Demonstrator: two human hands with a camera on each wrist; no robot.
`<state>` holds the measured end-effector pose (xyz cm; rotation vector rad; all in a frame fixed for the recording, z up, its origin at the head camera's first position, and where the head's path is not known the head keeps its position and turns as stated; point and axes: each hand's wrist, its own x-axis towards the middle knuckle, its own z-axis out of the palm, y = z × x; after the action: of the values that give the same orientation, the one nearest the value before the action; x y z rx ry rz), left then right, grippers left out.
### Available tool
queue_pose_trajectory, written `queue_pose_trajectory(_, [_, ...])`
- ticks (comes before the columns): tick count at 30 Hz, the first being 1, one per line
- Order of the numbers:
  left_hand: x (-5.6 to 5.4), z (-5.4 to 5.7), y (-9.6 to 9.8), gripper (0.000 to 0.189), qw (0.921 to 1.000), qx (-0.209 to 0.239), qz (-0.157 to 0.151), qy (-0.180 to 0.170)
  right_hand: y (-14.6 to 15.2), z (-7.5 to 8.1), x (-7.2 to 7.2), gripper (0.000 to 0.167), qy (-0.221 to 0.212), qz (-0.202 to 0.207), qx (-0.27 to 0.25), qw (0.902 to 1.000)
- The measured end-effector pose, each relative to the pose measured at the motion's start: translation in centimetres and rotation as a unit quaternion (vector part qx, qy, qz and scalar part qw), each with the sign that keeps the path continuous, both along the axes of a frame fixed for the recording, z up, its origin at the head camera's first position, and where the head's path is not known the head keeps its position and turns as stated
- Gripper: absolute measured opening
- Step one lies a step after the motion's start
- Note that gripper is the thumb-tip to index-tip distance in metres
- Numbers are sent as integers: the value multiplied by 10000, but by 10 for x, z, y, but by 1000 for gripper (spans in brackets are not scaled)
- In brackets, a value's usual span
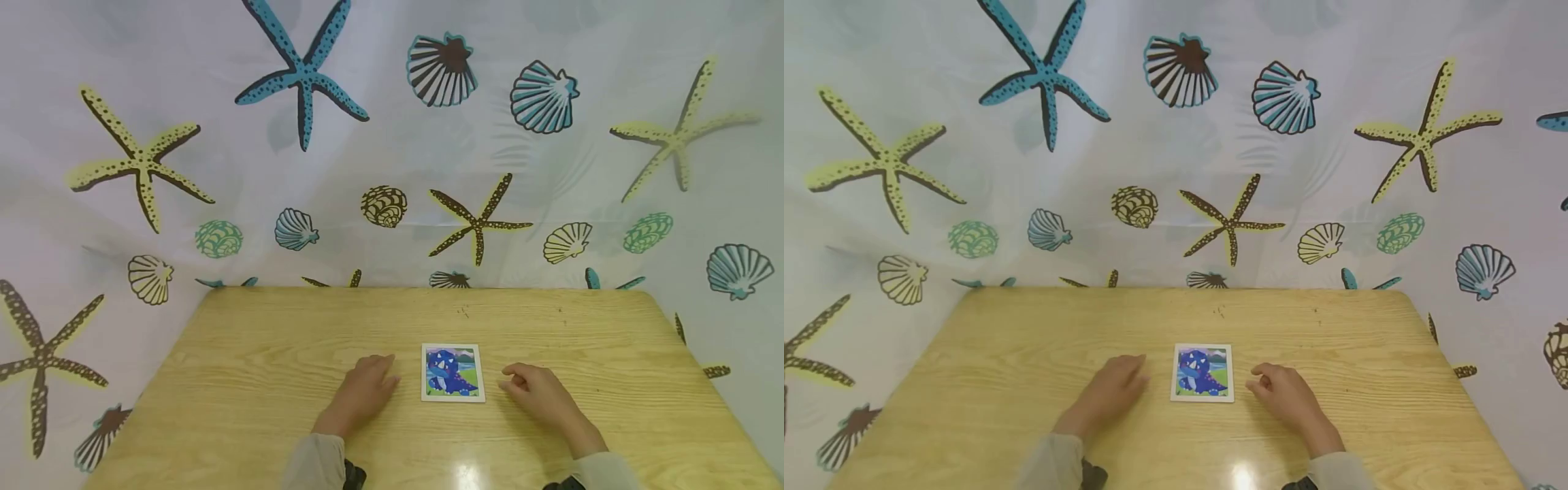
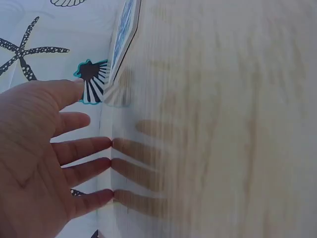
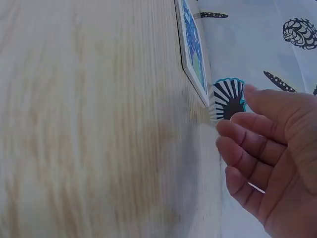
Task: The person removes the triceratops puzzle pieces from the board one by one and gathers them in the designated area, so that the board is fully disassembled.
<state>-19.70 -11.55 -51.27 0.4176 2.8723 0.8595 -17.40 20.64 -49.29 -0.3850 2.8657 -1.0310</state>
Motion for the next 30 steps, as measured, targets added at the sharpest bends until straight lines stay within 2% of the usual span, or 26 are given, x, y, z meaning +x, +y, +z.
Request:
queue_pose_trajectory(7, [-10, -9, 15, 51, 9959, 883, -175, -93, -12, -12, -10, 37, -451, 404, -1187, 9911])
queue_pose_trajectory(12, [-21, -15, 26, 49, 9898, 1399, -277, -60, -25, -19, -21, 42, -583, 421, -1527, 9857])
queue_pose_trajectory(16, [-26, -20, 33, 47, 9870, 1593, -114, -170, -34, -23, -27, 43, -609, 491, -1656, 9831])
queue_pose_trajectory(22, [-31, -20, 43, 47, 9872, 1549, 312, -231, -42, -27, -35, 44, -624, 502, -1696, 9823])
queue_pose_trajectory(30, [-37, -16, 54, 44, 9923, 1042, 673, -20, -47, -27, -43, 52, -403, 492, -1467, 9871])
